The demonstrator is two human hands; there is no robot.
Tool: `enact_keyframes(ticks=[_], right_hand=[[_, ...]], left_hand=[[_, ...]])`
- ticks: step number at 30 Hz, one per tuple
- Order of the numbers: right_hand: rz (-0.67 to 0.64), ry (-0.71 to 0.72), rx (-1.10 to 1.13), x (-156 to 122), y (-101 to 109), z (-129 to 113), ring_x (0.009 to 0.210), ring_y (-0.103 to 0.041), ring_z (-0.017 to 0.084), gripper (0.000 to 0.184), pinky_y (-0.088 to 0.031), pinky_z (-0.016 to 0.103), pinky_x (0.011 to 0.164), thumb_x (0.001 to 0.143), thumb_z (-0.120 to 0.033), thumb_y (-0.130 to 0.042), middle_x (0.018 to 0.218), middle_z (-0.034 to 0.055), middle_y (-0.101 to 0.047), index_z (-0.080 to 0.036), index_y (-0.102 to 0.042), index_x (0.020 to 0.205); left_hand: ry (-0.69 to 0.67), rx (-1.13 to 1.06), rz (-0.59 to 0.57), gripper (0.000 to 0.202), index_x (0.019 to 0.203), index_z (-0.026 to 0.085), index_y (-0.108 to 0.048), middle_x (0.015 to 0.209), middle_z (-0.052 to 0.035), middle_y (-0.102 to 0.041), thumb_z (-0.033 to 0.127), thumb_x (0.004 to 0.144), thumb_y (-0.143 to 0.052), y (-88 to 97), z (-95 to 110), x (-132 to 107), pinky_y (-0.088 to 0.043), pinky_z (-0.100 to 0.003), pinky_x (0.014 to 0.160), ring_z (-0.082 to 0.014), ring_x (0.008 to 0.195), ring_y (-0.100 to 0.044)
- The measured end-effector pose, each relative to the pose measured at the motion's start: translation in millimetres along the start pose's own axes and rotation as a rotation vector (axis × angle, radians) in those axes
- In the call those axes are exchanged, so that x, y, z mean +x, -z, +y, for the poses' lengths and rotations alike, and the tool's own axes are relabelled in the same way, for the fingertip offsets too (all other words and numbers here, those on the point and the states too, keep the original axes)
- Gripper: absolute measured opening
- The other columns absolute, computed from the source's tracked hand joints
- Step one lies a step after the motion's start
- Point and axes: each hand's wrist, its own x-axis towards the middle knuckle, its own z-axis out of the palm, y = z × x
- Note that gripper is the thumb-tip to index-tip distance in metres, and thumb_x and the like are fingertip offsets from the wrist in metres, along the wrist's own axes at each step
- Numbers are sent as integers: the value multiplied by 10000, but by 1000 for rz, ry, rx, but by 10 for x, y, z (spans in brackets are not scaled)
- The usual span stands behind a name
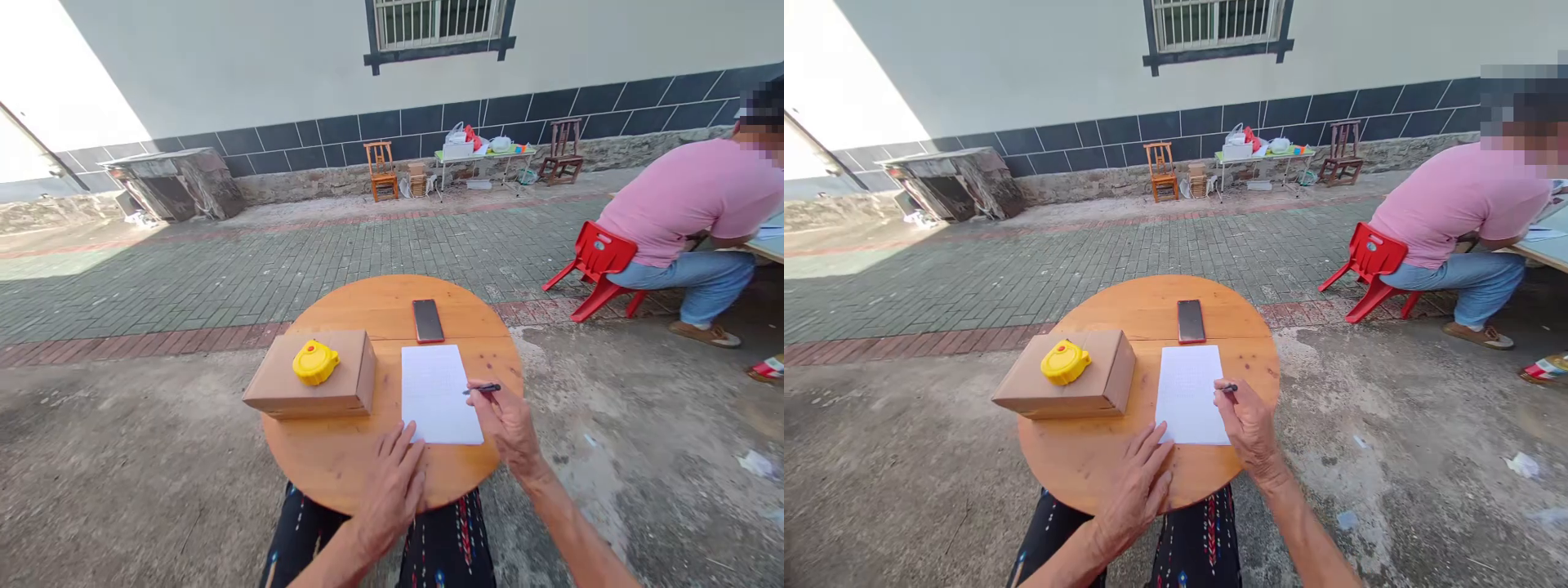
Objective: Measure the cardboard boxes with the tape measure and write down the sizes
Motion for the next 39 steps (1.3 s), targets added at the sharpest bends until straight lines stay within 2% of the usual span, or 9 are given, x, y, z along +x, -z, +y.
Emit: enact_keyframes(ticks=[2,4,6,10,12,17,22,28,39], right_hand=[[94,-188,201,-115,-56,-96,735,-656,157,264,-557,280,638,959,-404,-533,998,61,-680,-206,-677,1057],[157,-323,301,-207,-127,-173,603,-590,136,333,-506,249,523,943,-472,-546,789,25,-649,-191,-701,1031],[180,-416,378,-260,-200,-222,508,-532,127,378,-474,242,478,935,-512,-541,589,-18,-570,-174,-702,981],[177,-494,478,-284,-320,-244,487,-584,139,347,-524,265,501,860,-537,-630,606,8,-666,-191,-606,858],[142,-505,473,-277,-364,-231,503,-614,148,330,-538,265,506,839,-526,-649,623,10,-682,-204,-578,847],[-35,-504,419,-225,-474,-182,732,-716,200,367,-577,286,592,897,-506,-537,840,77,-739,-181,-664,1012],[-118,-418,308,-152,-677,-113,591,-653,155,245,-546,268,584,875,-436,-561,754,10,-670,-204,-637,865],[-118,-338,142,-92,-827,-79,559,-553,144,235,-485,256,563,875,-401,-524,652,-11,-623,-206,-623,786],[-134,-290,12,-120,-860,-92,672,-626,178,247,-504,275,655,902,-389,-515,729,26,-699,-199,-644,809]], left_hand=[[-6,30,-32,372,1291,198,-585,1471,-108,-521,185,924,-523,-7,32,32,-443,-525,1099,-294,1361,-466],[-6,51,-56,367,1290,201,-586,1454,-106,-539,205,928,-529,1,57,50,-446,-530,1090,-296,1343,-484],[-9,65,-69,362,1289,197,-586,1443,-106,-550,217,931,-532,14,76,55,-447,-532,1083,-300,1329,-496],[1,69,-66,347,1275,187,-590,1428,-105,-562,208,934,-527,36,103,56,-445,-528,1075,-299,1305,-509],[15,60,-70,337,1267,189,-593,1424,-98,-564,206,939,-518,43,113,66,-441,-530,1073,-300,1300,-505],[70,7,-59,376,1308,178,-565,1374,-104,-592,217,937,-524,37,134,128,-457,-511,1044,-291,1240,-525],[114,-13,-46,340,1274,186,-601,1366,-97,-599,207,951,-497,12,133,166,-462,-495,1029,-285,1214,-532],[142,-63,-34,355,1279,197,-609,1411,-66,-584,209,938,-513,19,115,154,-453,-492,1042,-286,1233,-528],[160,-116,5,377,1300,190,-604,1421,-58,-580,217,934,-516,9,108,161,-457,-483,1024,-292,1214,-538]])
